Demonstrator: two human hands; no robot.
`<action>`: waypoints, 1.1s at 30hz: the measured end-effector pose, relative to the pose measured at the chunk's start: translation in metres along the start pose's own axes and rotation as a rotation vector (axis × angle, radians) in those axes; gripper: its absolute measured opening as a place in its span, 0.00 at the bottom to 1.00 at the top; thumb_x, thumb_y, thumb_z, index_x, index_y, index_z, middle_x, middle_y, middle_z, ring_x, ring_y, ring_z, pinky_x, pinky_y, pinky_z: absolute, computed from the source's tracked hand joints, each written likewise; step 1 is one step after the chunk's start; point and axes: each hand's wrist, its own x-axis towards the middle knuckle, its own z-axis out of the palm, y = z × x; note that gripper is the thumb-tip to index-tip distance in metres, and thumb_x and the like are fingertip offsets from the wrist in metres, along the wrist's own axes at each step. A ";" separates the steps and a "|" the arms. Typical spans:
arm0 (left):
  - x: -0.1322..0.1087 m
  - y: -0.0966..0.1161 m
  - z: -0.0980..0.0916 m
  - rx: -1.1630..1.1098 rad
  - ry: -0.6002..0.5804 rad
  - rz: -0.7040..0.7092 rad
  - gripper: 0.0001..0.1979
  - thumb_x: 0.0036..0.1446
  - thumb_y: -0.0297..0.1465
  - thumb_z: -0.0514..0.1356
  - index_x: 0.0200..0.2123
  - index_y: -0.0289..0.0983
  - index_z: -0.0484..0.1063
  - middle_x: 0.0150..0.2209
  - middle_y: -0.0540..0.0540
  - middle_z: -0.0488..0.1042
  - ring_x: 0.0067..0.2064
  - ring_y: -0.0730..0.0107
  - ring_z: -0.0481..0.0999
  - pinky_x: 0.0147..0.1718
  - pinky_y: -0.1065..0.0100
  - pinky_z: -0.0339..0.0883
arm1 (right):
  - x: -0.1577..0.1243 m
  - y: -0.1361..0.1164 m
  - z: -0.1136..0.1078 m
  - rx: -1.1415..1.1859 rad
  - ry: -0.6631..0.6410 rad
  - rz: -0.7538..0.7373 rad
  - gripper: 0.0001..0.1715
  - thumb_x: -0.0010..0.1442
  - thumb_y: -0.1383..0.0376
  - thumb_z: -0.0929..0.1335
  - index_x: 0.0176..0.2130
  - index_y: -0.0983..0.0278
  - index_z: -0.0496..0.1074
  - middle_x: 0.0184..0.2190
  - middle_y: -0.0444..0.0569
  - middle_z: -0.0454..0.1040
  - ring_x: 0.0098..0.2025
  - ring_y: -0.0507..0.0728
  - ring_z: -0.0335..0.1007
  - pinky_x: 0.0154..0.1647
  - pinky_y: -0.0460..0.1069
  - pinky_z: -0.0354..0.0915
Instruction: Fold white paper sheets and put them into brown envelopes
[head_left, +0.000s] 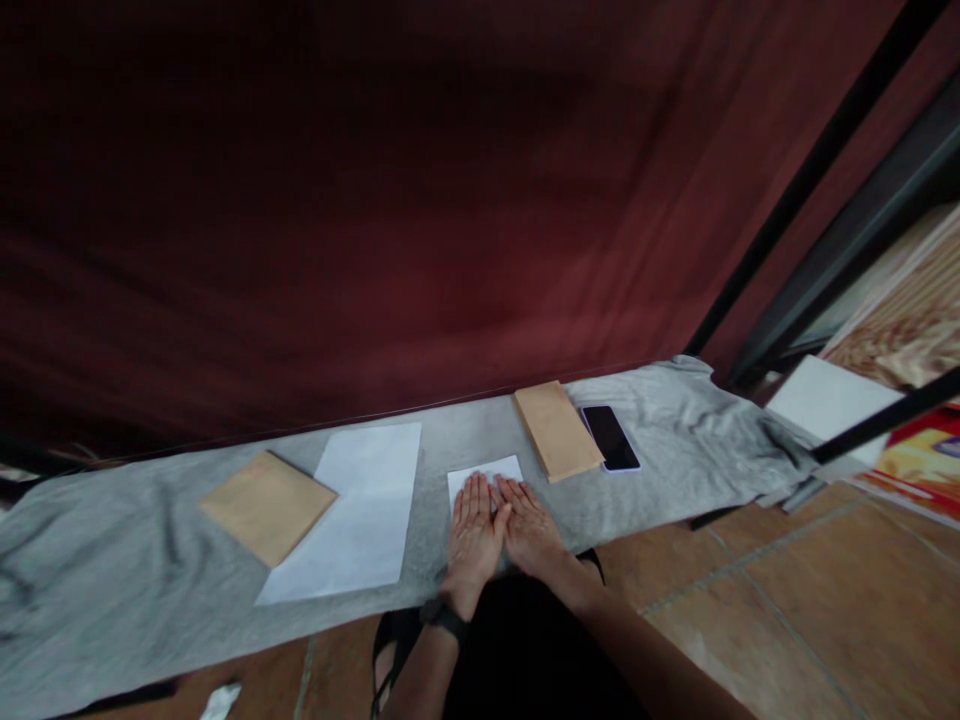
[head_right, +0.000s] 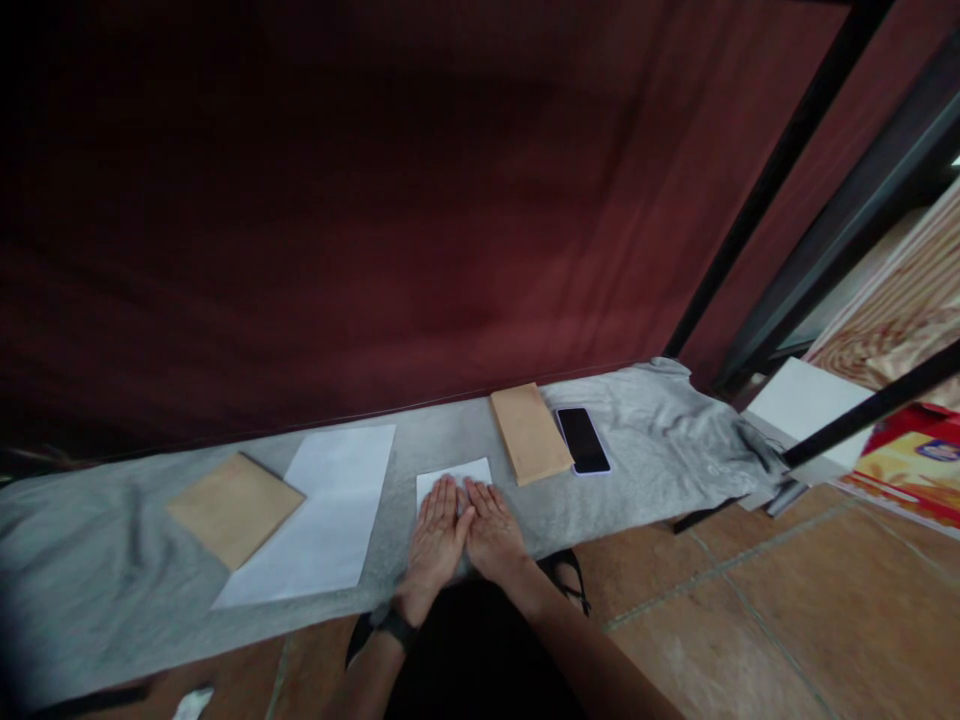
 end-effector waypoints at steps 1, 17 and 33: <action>-0.002 -0.004 0.000 0.015 0.015 -0.013 0.34 0.69 0.45 0.40 0.71 0.30 0.48 0.71 0.35 0.54 0.72 0.57 0.50 0.68 0.52 0.51 | 0.000 0.000 -0.001 0.005 0.004 0.010 0.32 0.71 0.64 0.59 0.70 0.69 0.52 0.71 0.56 0.52 0.71 0.59 0.49 0.72 0.57 0.49; -0.015 -0.024 -0.001 0.124 0.118 -0.105 0.31 0.68 0.36 0.43 0.69 0.26 0.52 0.69 0.34 0.57 0.72 0.55 0.51 0.68 0.50 0.50 | -0.010 0.010 0.001 0.022 0.121 0.279 0.30 0.72 0.60 0.57 0.66 0.73 0.61 0.65 0.60 0.64 0.67 0.63 0.59 0.69 0.59 0.53; -0.015 -0.021 -0.007 0.157 0.085 -0.109 0.30 0.67 0.35 0.44 0.69 0.27 0.53 0.69 0.35 0.56 0.72 0.55 0.51 0.69 0.48 0.47 | 0.035 0.005 0.004 0.071 -0.008 0.120 0.28 0.73 0.61 0.57 0.67 0.65 0.61 0.68 0.54 0.59 0.69 0.60 0.55 0.70 0.59 0.51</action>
